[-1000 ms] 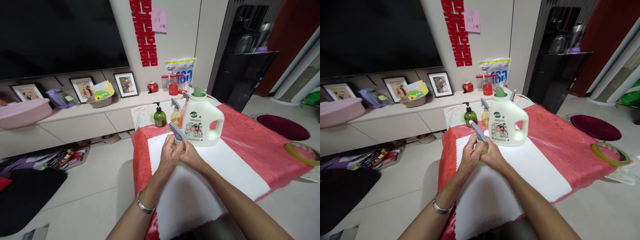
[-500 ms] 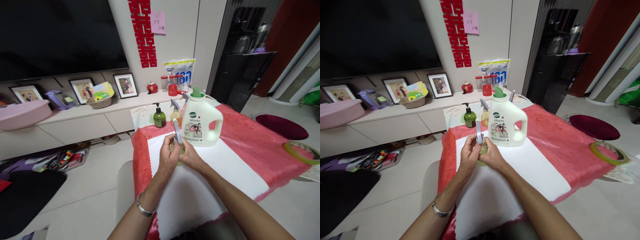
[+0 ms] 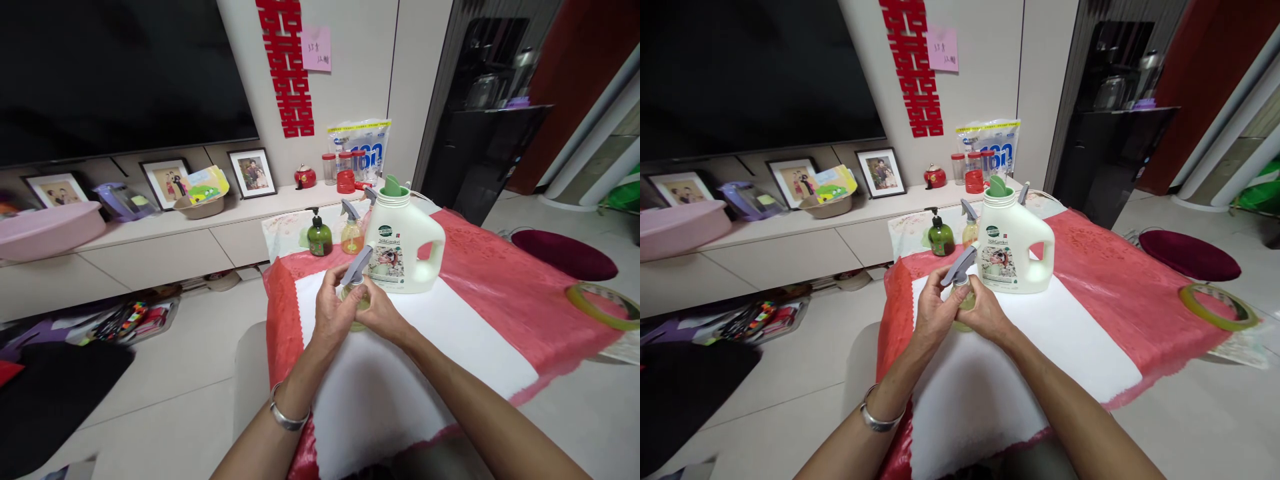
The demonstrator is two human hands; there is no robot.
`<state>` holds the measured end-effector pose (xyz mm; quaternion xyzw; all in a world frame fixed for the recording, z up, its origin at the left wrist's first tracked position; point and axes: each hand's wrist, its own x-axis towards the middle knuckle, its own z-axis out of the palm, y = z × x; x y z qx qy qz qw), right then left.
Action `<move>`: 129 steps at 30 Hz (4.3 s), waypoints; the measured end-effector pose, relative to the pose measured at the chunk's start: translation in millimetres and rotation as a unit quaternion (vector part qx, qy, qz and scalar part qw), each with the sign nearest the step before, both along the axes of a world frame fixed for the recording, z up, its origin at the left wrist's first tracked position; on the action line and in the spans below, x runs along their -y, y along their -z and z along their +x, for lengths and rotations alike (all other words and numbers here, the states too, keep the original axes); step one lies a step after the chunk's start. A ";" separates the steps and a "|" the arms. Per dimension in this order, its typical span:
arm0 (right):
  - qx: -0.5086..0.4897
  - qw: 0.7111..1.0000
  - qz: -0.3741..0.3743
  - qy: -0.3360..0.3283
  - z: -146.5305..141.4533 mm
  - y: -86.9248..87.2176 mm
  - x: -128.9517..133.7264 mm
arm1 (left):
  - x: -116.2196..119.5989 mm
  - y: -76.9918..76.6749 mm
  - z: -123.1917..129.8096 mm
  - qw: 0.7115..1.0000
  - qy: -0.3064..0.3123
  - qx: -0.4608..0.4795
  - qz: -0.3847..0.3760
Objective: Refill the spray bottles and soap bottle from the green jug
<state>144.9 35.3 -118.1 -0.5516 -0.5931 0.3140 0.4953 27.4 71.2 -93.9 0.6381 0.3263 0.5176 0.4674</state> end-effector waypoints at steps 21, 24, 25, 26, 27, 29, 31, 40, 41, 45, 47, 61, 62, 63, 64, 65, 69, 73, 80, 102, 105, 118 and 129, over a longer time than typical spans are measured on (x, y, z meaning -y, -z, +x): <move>-0.012 1.000 0.009 -0.015 0.3 -4.0 1.8 | -4.9 9.3 -0.6 0.999 0.026 0.029 -0.005; -0.023 1.000 -0.001 -0.016 0.6 -3.5 1.5 | -3.2 13.8 -3.1 0.997 0.061 0.039 0.013; -0.025 1.000 -0.002 -0.014 0.5 -3.6 1.5 | -2.7 14.5 -3.0 0.997 0.066 0.037 0.013; -0.026 1.000 -0.002 -0.013 0.3 -3.8 1.7 | -2.4 14.7 -2.4 0.997 0.068 0.036 0.008; -0.026 1.000 0.000 -0.012 0.2 -4.0 1.9 | -2.3 14.5 -1.3 0.997 0.067 0.035 0.000; -0.023 1.000 0.001 -0.009 0.1 -4.1 2.2 | -3.1 13.3 2.0 0.997 0.060 0.040 -0.019; -0.021 1.000 -0.002 -0.006 0.4 -3.5 2.2 | -4.9 11.2 5.2 0.998 0.041 0.040 -0.026; -0.008 1.000 -0.024 0.009 -0.5 -3.8 2.2 | -5.0 7.9 -2.5 0.998 0.047 0.047 -0.018; -0.009 1.000 -0.023 0.009 -0.7 -4.5 2.5 | -4.2 9.7 -3.4 0.996 0.051 0.063 -0.025; -0.011 1.000 -0.014 0.005 -0.4 -5.3 2.7 | -3.1 18.3 -1.6 0.989 0.060 0.112 -0.081; -0.012 1.000 -0.009 0.002 0.1 -4.8 2.2 | -3.5 20.8 1.6 0.985 0.066 0.132 -0.093; -0.007 1.000 -0.002 0.008 0.7 -1.8 0.9 | -8.6 25.1 -0.2 0.984 0.112 0.081 -0.109; -0.007 1.000 0.001 0.009 1.0 -1.2 0.4 | -7.3 25.5 -0.3 0.986 0.108 0.076 -0.103; -0.007 1.000 0.004 0.009 1.3 -0.6 0.0 | -5.5 25.6 0.4 0.988 0.096 0.072 -0.096; -0.007 1.000 0.008 0.008 1.6 0.1 -0.4 | -3.2 25.4 1.8 0.990 0.078 0.072 -0.089; -0.007 1.000 0.012 0.005 1.9 0.9 -0.8 | -0.7 24.8 3.9 0.992 0.058 0.071 -0.082; -0.007 1.000 0.026 -0.010 2.6 3.7 -1.9 | 6.9 21.5 14.3 0.994 -0.006 0.065 -0.083; -0.001 0.999 0.031 -0.006 2.6 4.1 -2.5 | 5.6 22.5 19.0 0.992 -0.048 0.060 -0.101; 0.001 1.000 0.029 -0.001 1.7 2.5 -2.4 | -0.7 26.3 10.7 0.998 -0.029 0.038 -0.044; -0.001 1.000 -0.004 -0.003 1.1 0.7 -0.6 | 3.6 4.7 4.8 0.998 -0.067 -0.003 0.004; -0.005 1.000 -0.010 -0.003 0.9 0.5 0.1 | 1.8 6.9 3.4 0.998 -0.057 -0.010 0.029; -0.011 1.000 -0.011 0.002 1.9 2.5 0.1 | 2.5 9.8 3.7 0.997 -0.060 -0.023 0.036; -0.059 0.998 -0.028 -0.009 1.2 1.9 3.8 | 8.2 44.5 -1.3 0.990 0.002 0.109 -0.084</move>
